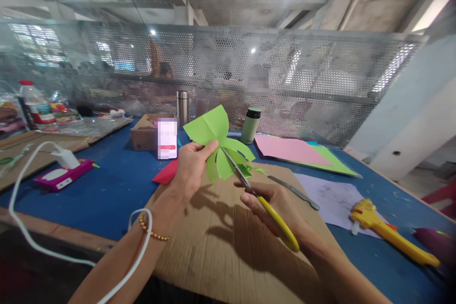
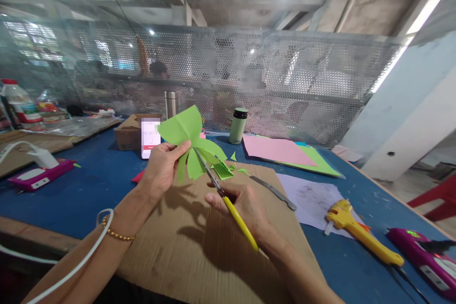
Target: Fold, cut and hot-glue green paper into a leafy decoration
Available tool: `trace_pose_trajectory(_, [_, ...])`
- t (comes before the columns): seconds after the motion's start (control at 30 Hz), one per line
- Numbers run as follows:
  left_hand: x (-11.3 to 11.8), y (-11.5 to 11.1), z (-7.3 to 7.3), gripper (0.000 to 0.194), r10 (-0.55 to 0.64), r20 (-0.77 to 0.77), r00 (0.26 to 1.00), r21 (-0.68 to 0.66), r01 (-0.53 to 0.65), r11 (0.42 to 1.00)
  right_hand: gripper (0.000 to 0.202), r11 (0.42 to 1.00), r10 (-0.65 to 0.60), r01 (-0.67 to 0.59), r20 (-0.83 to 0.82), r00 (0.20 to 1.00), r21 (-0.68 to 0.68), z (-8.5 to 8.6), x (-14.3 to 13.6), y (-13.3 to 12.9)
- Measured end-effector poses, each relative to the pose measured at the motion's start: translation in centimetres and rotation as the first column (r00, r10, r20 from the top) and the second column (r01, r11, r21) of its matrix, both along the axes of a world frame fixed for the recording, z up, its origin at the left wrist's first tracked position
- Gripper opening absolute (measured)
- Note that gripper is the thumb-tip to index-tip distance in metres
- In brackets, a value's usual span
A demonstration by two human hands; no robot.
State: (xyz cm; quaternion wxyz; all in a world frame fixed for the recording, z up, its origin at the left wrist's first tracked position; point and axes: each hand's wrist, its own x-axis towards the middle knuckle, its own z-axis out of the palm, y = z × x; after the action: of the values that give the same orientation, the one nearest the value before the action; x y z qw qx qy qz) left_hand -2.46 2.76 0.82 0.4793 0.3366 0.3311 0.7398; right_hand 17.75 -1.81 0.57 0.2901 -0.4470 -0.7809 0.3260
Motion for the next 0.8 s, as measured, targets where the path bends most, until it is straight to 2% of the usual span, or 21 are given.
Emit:
trace_pose_trajectory(0.27, [-0.11, -0.05, 0.42, 0.031, -0.108, 0.099, 0.989, -0.031, 0.111, 0.993, 0.059, 0.997, 0.013, -0.017, -0.049, 0.999, -0.081, 0.22, 0.23, -0.02])
trace_pose_trajectory(0.8, [-0.05, -0.18, 0.44, 0.031, -0.152, 0.097, 0.984, -0.034, 0.155, 0.987, 0.052, 0.989, 0.04, -0.058, -0.122, 0.992, -0.14, 0.03, 0.4, -0.13])
